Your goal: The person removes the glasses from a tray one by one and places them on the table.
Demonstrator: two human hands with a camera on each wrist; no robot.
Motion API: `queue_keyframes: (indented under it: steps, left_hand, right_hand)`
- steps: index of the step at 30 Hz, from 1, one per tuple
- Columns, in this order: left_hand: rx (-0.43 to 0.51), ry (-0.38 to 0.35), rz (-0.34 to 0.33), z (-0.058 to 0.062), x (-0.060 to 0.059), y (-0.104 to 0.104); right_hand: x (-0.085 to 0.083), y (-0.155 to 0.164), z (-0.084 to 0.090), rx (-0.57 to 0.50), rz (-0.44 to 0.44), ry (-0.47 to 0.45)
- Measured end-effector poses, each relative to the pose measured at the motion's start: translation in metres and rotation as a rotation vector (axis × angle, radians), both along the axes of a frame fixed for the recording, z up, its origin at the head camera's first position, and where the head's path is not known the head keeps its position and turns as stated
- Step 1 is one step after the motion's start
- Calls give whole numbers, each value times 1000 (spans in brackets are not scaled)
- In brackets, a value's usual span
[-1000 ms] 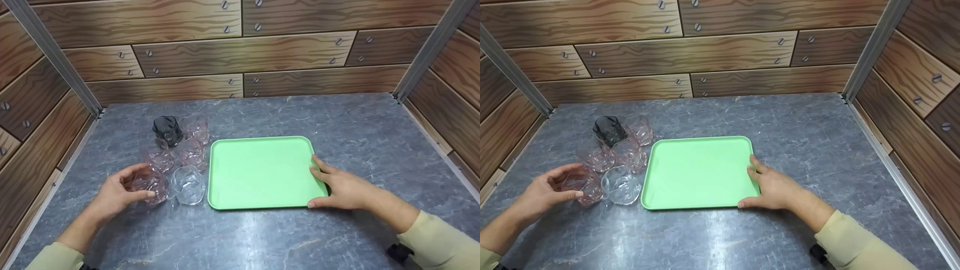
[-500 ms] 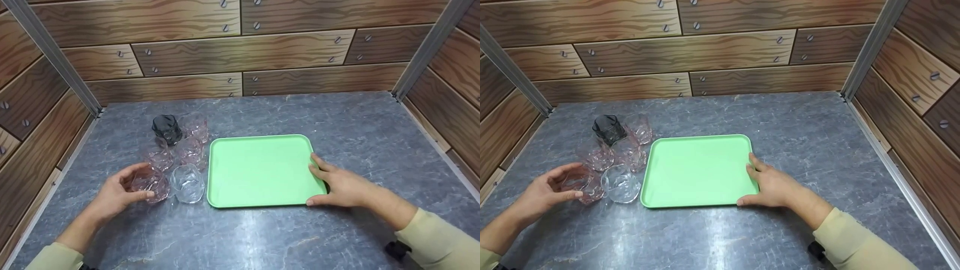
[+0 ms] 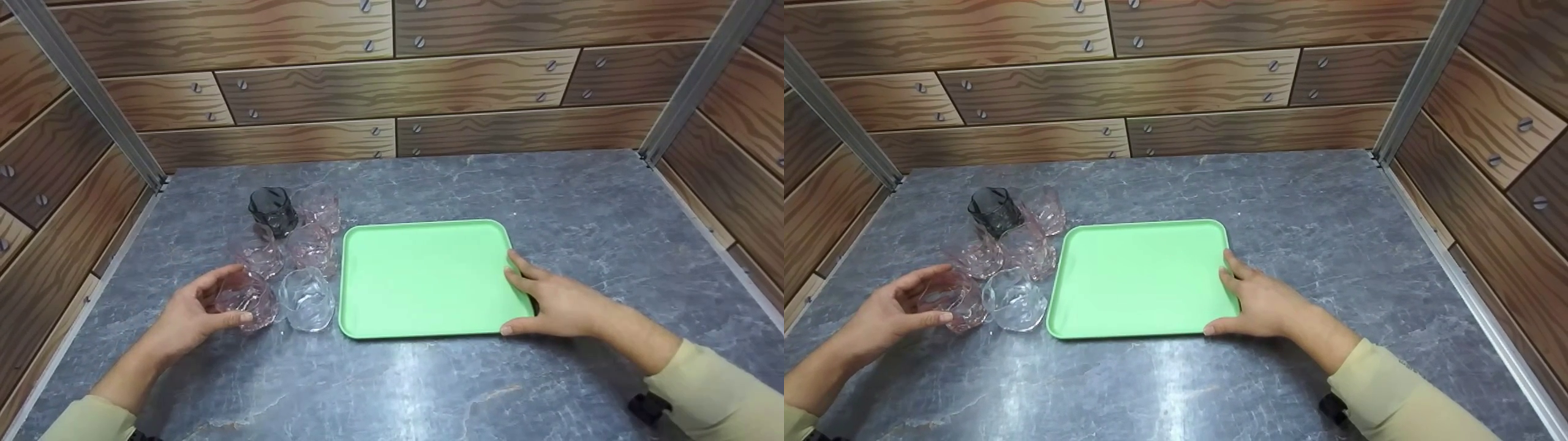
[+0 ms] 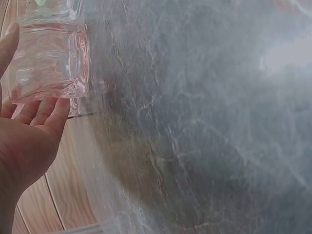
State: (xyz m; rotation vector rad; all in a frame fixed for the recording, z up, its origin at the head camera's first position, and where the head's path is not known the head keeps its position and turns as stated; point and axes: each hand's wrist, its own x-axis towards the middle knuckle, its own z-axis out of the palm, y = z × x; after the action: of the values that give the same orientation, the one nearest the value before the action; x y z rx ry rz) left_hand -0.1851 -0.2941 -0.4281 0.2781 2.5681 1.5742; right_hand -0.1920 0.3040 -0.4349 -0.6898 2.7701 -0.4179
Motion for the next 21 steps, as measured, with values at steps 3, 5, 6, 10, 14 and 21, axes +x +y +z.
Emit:
queue_keyframes:
  steps: [3,5,6,10,14,21]
  left_hand:
    - [8,-3,-3,2,0,-1]
    - [21,-2,-5,3,0,-1]
    - [25,-1,-6,4,0,-2]
    - [30,6,-12,8,1,-3]
    - [3,45,-7,16,1,-2]
    - [-211,271,30,50,-1,17]
  right_hand:
    - [-1,1,-1,-5,0,-4]
    - [-2,2,-2,-8,-2,-4]
    - [-2,2,-2,-10,-2,-3]
    - [-4,4,-3,-11,2,7]
    - [-4,4,-1,-15,1,14]
    - [-10,1,20,-48,-60,110]
